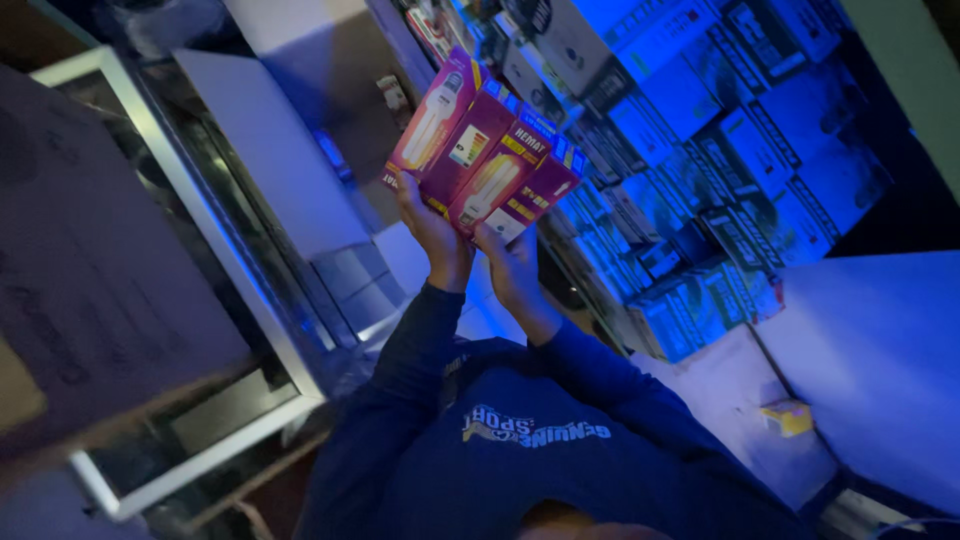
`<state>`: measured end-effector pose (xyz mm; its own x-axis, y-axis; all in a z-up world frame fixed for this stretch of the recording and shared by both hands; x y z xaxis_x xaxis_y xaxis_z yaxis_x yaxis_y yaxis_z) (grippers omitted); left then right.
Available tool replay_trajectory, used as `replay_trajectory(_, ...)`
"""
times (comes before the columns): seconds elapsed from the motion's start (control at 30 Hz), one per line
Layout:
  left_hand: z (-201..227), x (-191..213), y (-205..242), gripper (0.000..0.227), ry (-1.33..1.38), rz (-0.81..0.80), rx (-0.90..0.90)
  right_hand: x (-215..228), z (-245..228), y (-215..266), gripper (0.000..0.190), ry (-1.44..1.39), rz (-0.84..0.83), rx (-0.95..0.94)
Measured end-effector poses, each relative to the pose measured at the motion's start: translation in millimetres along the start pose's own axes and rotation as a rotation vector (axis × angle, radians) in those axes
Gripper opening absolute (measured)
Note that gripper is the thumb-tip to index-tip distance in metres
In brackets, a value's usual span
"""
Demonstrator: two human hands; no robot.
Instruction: The person picks up several boxed light bulbs from a large cardboard shipping container, holds them up to view the packaging, and places them on a metal storage shelf.
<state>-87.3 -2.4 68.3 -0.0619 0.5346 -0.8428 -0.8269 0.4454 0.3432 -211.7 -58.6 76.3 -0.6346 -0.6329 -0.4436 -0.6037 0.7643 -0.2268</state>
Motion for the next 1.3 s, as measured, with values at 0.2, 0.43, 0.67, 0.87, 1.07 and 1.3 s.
replay_trajectory(0.2, -55, -10, 57, 0.047, 0.013, 0.011, -0.035, 65, -48, 44, 0.051, -0.151, 0.08, -0.034)
replay_trajectory(0.43, -130, 10, 144, 0.046, -0.066, 0.063, -0.039, 146, -102, 109, 0.049, -0.054, 0.072, -0.008)
replay_trajectory(0.67, -161, 44, 221, 0.043, -0.15, 0.11, -0.066, 181, -126, 182, 0.048, -0.071, 0.178, -0.068)
replay_trajectory(0.87, -167, 49, 265, 0.041, -0.179, 0.087, -0.045, 192, -139, 216, 0.046, -0.04, 0.264, -0.055)
replay_trajectory(1.07, -191, 56, 302, 0.042, -0.128, 0.063, 0.063, 205, -161, 253, 0.046, 0.121, 0.337, 0.006)
replay_trajectory(1.3, -222, 74, 350, 0.046, -0.306, 0.053, 0.14, 234, -180, 306, 0.047, 0.151, 0.459, 0.022)
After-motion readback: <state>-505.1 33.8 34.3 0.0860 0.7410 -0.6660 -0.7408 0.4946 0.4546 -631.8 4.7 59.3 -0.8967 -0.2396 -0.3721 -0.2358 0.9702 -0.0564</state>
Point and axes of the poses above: each hand's wrist, its own y-axis away from the middle knuckle, its own x-axis out of the back of the hand, z = x × y, the point moved 7 cm from there along -y, towards the middle knuckle, and after that the axes turned 12 degrees about x, right-handed, at the moved point
